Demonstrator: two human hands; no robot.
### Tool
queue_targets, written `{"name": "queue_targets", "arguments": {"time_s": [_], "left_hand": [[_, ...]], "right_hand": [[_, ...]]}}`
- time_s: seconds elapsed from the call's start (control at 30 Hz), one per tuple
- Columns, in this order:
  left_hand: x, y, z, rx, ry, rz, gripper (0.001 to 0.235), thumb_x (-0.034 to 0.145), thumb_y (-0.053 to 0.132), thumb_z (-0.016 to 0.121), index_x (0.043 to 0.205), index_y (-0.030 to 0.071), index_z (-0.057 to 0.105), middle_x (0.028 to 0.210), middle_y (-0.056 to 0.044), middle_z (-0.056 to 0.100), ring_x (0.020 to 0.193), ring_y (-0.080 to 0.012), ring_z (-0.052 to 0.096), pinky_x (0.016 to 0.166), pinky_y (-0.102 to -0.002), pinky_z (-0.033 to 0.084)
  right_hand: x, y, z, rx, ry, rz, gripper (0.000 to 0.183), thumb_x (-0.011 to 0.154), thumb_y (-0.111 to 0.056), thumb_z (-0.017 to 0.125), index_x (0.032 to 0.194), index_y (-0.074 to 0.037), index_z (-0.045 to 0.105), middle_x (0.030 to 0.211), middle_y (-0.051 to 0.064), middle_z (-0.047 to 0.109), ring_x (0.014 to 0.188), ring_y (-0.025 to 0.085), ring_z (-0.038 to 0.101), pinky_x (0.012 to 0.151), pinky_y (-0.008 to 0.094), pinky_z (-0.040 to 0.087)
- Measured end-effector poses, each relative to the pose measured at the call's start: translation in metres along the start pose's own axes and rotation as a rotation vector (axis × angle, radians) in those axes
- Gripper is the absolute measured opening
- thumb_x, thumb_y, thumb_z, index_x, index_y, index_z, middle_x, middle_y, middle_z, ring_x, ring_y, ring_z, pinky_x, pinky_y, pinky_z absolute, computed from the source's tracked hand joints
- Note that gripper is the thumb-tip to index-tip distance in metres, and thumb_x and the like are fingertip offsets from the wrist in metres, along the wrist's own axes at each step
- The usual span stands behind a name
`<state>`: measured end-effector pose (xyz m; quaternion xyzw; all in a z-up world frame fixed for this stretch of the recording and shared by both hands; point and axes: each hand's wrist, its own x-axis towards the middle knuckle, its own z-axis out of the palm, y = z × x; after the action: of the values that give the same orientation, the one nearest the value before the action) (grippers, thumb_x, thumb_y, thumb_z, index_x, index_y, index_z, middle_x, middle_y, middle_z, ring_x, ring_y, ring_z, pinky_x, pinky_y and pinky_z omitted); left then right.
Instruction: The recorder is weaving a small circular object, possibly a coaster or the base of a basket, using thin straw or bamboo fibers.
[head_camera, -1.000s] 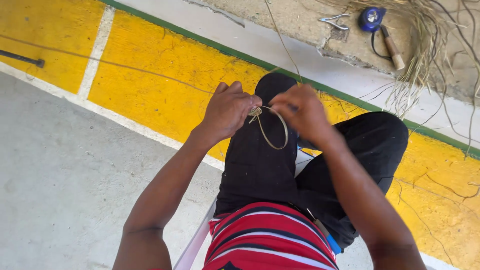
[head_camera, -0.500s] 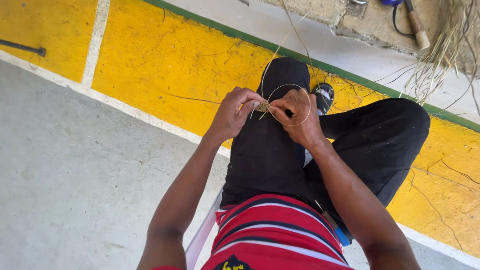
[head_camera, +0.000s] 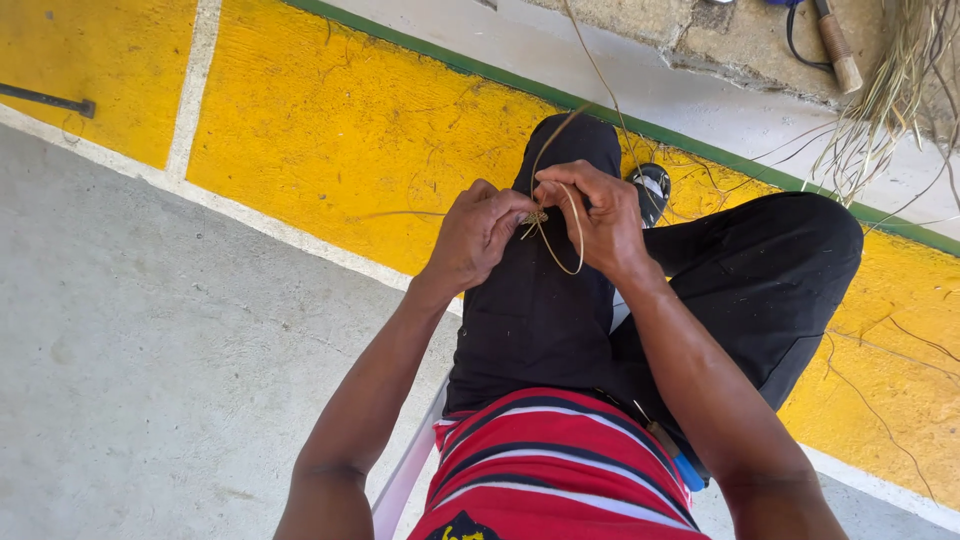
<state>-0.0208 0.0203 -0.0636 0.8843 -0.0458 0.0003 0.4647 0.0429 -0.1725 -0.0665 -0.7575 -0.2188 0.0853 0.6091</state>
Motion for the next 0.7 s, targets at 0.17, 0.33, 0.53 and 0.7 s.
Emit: {"name": "queue_targets", "arguments": {"time_s": [0.17, 0.33, 0.53, 0.7], "left_hand": [[-0.001, 0.002, 0.001, 0.119, 0.011, 0.162, 0.022, 0.095, 0.004, 0.071, 0.113, 0.016, 0.072, 0.082, -0.003, 0.068, 0.078, -0.0221, 0.057, 0.075, -0.038, 0.044], [-0.009, 0.000, 0.002, -0.016, 0.048, 0.188, 0.031, 0.094, 0.001, 0.070, 0.120, 0.016, 0.072, 0.096, -0.002, 0.072, 0.084, -0.0208, 0.059, 0.081, -0.036, 0.048], [-0.006, 0.005, 0.002, 0.045, 0.056, 0.261, 0.030, 0.093, 0.002, 0.070, 0.117, 0.020, 0.074, 0.107, 0.003, 0.076, 0.090, -0.0211, 0.061, 0.086, -0.035, 0.047], [-0.010, 0.008, 0.001, 0.158, 0.017, 0.293, 0.031, 0.090, 0.004, 0.070, 0.117, 0.019, 0.074, 0.110, 0.003, 0.076, 0.088, -0.0215, 0.061, 0.081, -0.036, 0.042]], "right_hand": [[-0.026, -0.024, -0.005, -0.285, 0.051, -0.111, 0.019, 0.099, 0.008, 0.064, 0.114, -0.001, 0.071, 0.103, 0.012, 0.076, 0.095, 0.021, 0.076, 0.082, 0.032, 0.060], [-0.029, -0.012, -0.025, -0.072, -0.081, -0.131, 0.022, 0.097, 0.003, 0.068, 0.119, -0.001, 0.070, 0.113, 0.013, 0.074, 0.100, 0.021, 0.074, 0.089, 0.032, 0.060], [-0.003, 0.001, 0.002, 0.003, -0.001, 0.053, 0.017, 0.103, -0.002, 0.061, 0.118, 0.000, 0.068, 0.100, 0.010, 0.075, 0.088, 0.016, 0.072, 0.079, 0.029, 0.059], [0.056, 0.013, 0.007, -0.030, 0.207, 0.094, 0.020, 0.110, -0.009, 0.052, 0.098, -0.002, 0.066, 0.070, 0.006, 0.068, 0.060, 0.015, 0.068, 0.058, 0.030, 0.054]]}}
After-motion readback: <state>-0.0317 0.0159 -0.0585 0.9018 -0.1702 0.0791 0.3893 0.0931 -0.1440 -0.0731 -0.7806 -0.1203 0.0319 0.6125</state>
